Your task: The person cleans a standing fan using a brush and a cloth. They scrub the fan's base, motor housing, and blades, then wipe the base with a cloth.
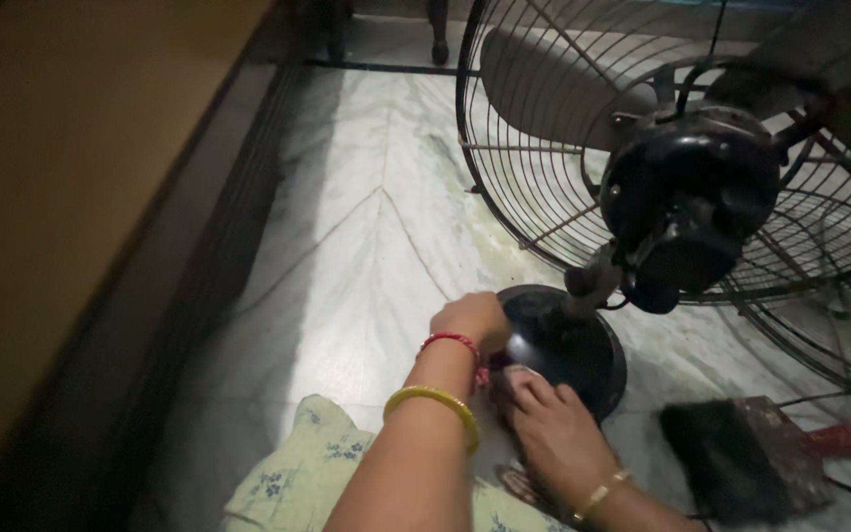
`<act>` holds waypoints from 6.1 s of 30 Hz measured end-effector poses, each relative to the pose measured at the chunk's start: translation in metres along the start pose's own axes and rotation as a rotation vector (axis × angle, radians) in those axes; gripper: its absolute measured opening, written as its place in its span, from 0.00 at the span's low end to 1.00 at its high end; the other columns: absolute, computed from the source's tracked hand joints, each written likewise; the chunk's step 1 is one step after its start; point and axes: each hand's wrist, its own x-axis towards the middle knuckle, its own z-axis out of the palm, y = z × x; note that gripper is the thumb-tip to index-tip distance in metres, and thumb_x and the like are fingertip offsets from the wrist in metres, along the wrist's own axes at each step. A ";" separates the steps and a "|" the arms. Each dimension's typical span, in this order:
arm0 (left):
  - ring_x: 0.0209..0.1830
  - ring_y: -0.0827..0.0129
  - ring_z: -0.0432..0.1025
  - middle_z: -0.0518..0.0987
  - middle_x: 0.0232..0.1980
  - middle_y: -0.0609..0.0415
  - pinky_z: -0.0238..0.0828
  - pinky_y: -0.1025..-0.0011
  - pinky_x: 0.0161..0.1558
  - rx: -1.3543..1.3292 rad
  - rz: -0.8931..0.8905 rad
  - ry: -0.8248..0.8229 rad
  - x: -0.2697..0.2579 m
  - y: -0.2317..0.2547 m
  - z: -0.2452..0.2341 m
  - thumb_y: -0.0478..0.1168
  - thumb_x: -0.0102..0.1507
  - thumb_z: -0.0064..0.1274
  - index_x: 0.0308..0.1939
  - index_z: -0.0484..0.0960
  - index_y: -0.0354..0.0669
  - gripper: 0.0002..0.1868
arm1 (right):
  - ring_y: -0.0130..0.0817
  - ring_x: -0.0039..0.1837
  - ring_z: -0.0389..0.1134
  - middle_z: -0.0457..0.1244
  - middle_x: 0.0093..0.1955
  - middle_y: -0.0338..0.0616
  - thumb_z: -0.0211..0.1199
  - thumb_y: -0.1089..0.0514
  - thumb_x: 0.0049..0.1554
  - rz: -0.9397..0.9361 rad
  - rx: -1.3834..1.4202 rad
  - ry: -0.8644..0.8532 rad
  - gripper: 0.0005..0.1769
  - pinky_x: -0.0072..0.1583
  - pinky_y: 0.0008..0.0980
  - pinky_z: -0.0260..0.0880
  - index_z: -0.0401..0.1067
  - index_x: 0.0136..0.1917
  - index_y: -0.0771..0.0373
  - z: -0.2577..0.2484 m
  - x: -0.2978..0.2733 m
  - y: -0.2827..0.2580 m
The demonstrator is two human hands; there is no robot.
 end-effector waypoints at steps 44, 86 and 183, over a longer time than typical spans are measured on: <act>0.63 0.47 0.73 0.79 0.61 0.43 0.72 0.55 0.61 -0.440 -0.163 0.169 -0.015 -0.006 -0.050 0.54 0.65 0.56 0.55 0.81 0.41 0.23 | 0.46 0.71 0.60 0.62 0.68 0.52 0.48 0.40 0.57 0.305 -0.278 -0.168 0.31 0.68 0.47 0.60 0.68 0.66 0.59 0.106 0.184 0.069; 0.63 0.47 0.73 0.79 0.61 0.42 0.71 0.58 0.63 -0.382 -0.119 0.153 -0.007 -0.001 -0.048 0.50 0.60 0.60 0.55 0.83 0.41 0.24 | 0.53 0.66 0.65 0.65 0.62 0.56 0.54 0.54 0.59 0.203 0.844 0.434 0.19 0.66 0.40 0.63 0.70 0.60 0.63 0.000 0.129 0.030; 0.60 0.45 0.75 0.80 0.58 0.40 0.72 0.56 0.59 -0.254 -0.016 0.088 -0.001 0.003 -0.018 0.41 0.63 0.51 0.53 0.83 0.40 0.17 | 0.56 0.75 0.53 0.58 0.69 0.62 0.52 0.58 0.50 -0.155 0.027 0.174 0.30 0.74 0.46 0.52 0.64 0.64 0.76 0.016 0.034 0.038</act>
